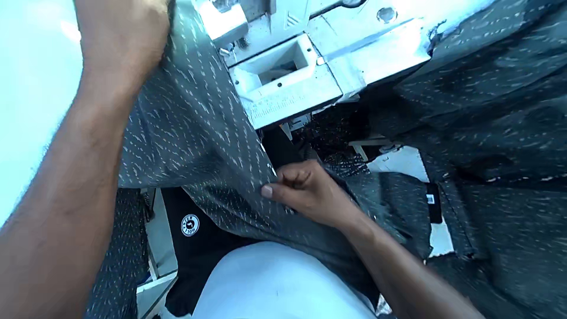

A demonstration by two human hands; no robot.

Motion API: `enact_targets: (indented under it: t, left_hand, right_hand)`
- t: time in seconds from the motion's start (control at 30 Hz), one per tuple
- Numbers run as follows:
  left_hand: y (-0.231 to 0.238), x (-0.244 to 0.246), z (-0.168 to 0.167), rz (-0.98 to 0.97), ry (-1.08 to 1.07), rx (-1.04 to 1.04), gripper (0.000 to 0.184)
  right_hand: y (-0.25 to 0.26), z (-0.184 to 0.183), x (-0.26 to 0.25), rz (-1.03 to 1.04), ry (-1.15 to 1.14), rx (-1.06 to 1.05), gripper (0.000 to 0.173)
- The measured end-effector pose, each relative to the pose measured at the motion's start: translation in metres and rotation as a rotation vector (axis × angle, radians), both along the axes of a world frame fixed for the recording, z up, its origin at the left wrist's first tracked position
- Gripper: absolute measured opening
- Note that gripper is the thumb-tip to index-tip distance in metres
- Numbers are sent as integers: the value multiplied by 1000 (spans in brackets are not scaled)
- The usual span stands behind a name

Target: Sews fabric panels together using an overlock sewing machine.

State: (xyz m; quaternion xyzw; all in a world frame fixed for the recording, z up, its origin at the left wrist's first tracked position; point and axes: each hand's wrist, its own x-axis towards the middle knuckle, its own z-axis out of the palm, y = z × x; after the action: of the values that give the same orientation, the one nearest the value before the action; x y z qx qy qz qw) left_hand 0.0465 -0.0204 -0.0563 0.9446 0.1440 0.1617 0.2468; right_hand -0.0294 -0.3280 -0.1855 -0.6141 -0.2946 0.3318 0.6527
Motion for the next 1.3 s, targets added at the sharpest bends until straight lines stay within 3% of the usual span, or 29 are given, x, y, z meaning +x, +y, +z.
enact_targets:
  t: [0.13,0.27,0.5,0.7,1.3]
  left_hand:
    - [-19,-3,2,-223,-146,18,26]
    - [-20,-3,-10,-200,-240,-46,24]
    - [-44,-37,-15,-112,-250,309,31]
    - [-73,-61,-27,-196,-196,354,49]
    - [-81,-55,-16,-167,10,512,64]
  right_hand:
    - [-15,-18,-15,13,83,33,31]
    - [-14,-21,-14,42,27,49,31]
    - [-20,-34,-23,61,63,28,30]
    - [-35,-38,-27,67,91,25,27]
    - [-39,-26,-15,99,17,35,29]
